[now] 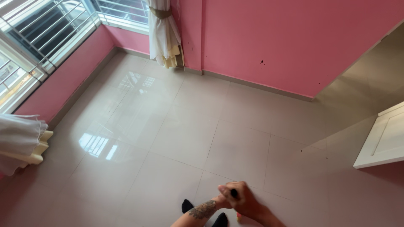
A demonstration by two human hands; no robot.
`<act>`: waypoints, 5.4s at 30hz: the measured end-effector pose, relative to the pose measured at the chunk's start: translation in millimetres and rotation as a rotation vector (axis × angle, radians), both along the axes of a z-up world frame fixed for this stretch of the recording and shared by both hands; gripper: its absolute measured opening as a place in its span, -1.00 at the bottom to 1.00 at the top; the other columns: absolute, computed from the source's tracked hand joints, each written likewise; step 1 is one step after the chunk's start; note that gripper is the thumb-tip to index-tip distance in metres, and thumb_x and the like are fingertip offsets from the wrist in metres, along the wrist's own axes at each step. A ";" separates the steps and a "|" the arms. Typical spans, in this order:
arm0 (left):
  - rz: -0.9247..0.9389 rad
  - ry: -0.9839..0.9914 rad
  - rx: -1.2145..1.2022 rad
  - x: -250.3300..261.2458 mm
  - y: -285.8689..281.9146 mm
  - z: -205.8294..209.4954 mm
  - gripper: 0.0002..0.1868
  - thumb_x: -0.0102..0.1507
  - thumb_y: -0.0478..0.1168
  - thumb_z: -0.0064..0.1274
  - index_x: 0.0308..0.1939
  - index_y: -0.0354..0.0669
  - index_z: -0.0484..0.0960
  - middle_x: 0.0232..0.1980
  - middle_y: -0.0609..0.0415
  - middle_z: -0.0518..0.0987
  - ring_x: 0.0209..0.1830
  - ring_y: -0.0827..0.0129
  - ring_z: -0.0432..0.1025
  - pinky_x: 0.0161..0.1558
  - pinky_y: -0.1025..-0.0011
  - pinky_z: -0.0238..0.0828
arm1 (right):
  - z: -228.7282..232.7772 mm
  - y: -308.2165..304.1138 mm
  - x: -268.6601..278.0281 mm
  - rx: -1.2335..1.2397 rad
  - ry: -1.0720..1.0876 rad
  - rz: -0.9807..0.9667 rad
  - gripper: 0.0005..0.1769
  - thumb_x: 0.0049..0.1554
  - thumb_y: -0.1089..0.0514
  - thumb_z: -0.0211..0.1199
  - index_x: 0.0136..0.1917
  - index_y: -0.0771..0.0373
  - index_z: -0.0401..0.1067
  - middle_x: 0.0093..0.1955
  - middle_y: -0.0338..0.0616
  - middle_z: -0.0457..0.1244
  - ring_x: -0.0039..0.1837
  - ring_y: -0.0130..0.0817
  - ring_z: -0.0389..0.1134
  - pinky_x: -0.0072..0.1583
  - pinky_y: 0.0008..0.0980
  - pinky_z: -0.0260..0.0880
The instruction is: The person wipes the tiled floor by sweeping across the room with a long-handled wiper.
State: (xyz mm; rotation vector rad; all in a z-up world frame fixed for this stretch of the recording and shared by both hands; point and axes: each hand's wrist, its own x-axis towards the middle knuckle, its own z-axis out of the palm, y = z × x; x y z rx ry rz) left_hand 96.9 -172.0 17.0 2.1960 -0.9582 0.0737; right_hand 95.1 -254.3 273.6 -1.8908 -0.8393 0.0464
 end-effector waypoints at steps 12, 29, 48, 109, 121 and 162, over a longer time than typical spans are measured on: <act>0.290 0.424 0.282 28.1 135.0 -0.4 -0.78 0.31 -0.03 0.08 -0.14 -0.08 0.63 -0.18 -0.03 0.61 -0.21 0.12 0.52 -0.17 0.13 0.44 | -36.9 72.7 26.0 0.207 0.250 0.079 -0.52 0.31 0.17 0.16 -0.40 0.37 0.19 -0.47 -0.15 0.10 -0.37 -0.39 0.08 -0.28 -0.30 0.16; 0.585 0.380 0.294 72.9 162.9 7.0 -0.84 0.20 -0.14 0.13 -0.43 -0.06 0.71 -0.31 -0.06 0.66 -0.26 -0.02 0.56 -0.19 0.06 0.50 | -96.5 -8.5 74.5 0.247 0.581 -0.077 -0.42 0.32 -0.09 0.00 -0.37 0.38 0.36 -0.35 -0.14 0.25 -0.24 -0.36 0.25 0.24 -0.21 0.42; -0.026 0.439 -0.394 145.9 -27.7 5.4 -0.75 0.38 -0.09 0.04 -0.04 -0.19 0.56 -0.08 -0.05 0.55 -0.06 0.19 0.45 -0.05 0.19 0.43 | -32.9 -16.4 161.4 -0.158 0.476 0.049 -0.44 0.24 0.06 0.20 -0.53 0.31 0.23 -0.59 -0.30 0.04 -0.50 -0.49 0.03 -0.42 -0.32 0.05; 0.552 0.579 0.265 302.0 210.0 10.2 -0.79 0.25 -0.05 0.18 -0.29 -0.09 0.66 -0.27 -0.07 0.65 -0.21 0.05 0.56 -0.14 0.14 0.46 | -49.8 123.7 320.7 0.168 0.439 0.110 -0.57 0.27 0.08 0.17 -0.39 0.31 0.33 -0.44 -0.24 0.15 -0.34 -0.48 0.11 -0.25 -0.38 0.16; 0.638 0.446 0.293 353.3 170.2 7.7 -0.87 0.22 -0.13 0.17 -0.39 -0.04 0.71 -0.31 -0.01 0.65 -0.26 0.01 0.56 -0.21 0.11 0.49 | -111.7 2.3 396.3 0.246 0.563 0.081 -0.63 0.24 0.05 0.14 -0.25 0.37 0.46 -0.34 -0.16 0.28 -0.26 -0.42 0.26 -0.12 -0.38 0.36; 0.707 0.498 0.424 460.5 243.5 3.0 -0.92 0.18 -0.16 0.16 -0.36 0.02 0.74 -0.28 0.03 0.66 -0.22 0.06 0.56 -0.15 0.11 0.50 | -89.6 94.8 511.6 0.091 0.602 0.169 -0.55 0.26 -0.06 0.04 -0.26 0.27 0.51 -0.39 -0.23 0.27 -0.30 -0.45 0.20 -0.15 -0.34 0.31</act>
